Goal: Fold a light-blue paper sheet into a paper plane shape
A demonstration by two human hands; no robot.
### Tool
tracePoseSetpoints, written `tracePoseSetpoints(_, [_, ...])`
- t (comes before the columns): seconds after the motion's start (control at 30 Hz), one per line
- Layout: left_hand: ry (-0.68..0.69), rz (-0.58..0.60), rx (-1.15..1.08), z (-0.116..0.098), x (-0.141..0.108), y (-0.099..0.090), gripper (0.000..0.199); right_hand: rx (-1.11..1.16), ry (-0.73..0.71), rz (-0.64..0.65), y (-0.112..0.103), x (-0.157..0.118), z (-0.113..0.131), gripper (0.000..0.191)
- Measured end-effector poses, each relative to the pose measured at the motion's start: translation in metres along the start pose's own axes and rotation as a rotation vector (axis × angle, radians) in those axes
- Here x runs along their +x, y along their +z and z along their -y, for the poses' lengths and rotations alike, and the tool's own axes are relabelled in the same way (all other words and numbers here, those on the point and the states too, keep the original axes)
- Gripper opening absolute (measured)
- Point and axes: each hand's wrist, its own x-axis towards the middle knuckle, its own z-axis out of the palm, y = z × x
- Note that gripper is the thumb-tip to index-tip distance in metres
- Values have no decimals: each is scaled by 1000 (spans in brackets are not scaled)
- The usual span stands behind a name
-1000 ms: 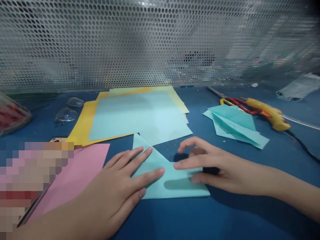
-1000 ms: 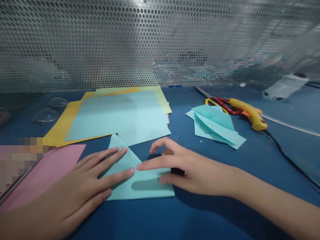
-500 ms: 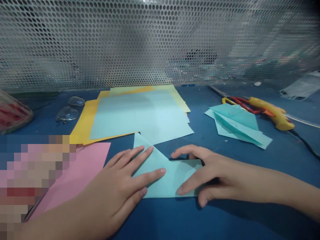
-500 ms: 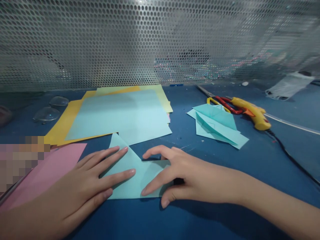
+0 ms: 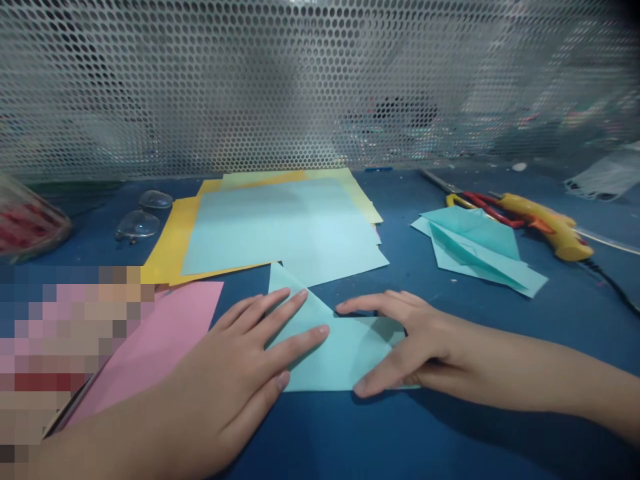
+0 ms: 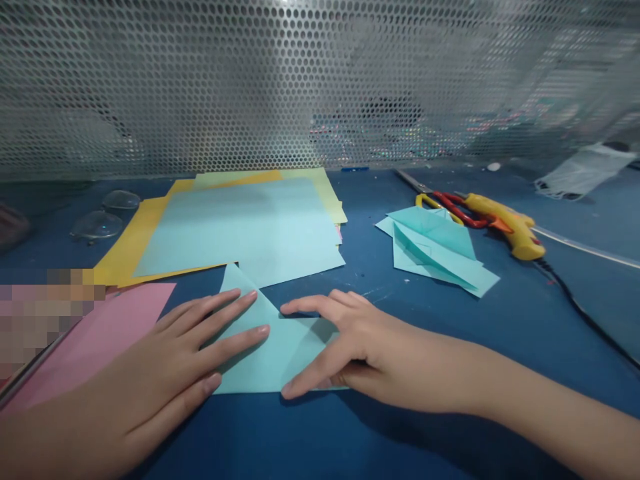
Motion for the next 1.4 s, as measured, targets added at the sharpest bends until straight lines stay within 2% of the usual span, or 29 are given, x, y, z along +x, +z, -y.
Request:
tracePoseSetpoints(0.17, [-4, -5, -35, -1, 0, -2, 61, -87, -37, -29, 2, -1, 2, 48])
tracePoseSetpoints(0.3, [8, -27, -75, 0, 0, -2, 60, -246, -155, -153, 9, -4, 1, 62])
tracePoseSetpoints(0.4, [4, -33, -93, 0, 0, -1, 59, -346, -334, -270, 15, -4, -1, 52])
tracePoseSetpoints(0.47, [-4, -30, -90, 0, 0, 0, 58, -389, -427, -287, 18, -1, -1, 42])
tracePoseSetpoints(0.53, [2, -28, -83, -1, 1, 1, 57, -410, -461, -275, 19, 1, 1, 38])
tracePoseSetpoints(0.8, [-36, 21, -116, 6, 6, -5, 47, -506, -389, -228, 23, 1, 12, 46])
tracePoseSetpoints(1.07, [-51, 75, -107, 14, 6, -3, 46, -540, -415, -169, 22, 2, 12, 45])
tracePoseSetpoints(1.4, [-69, 73, -51, 20, 8, -3, 52, -566, -361, -376, 38, 8, 28, 50])
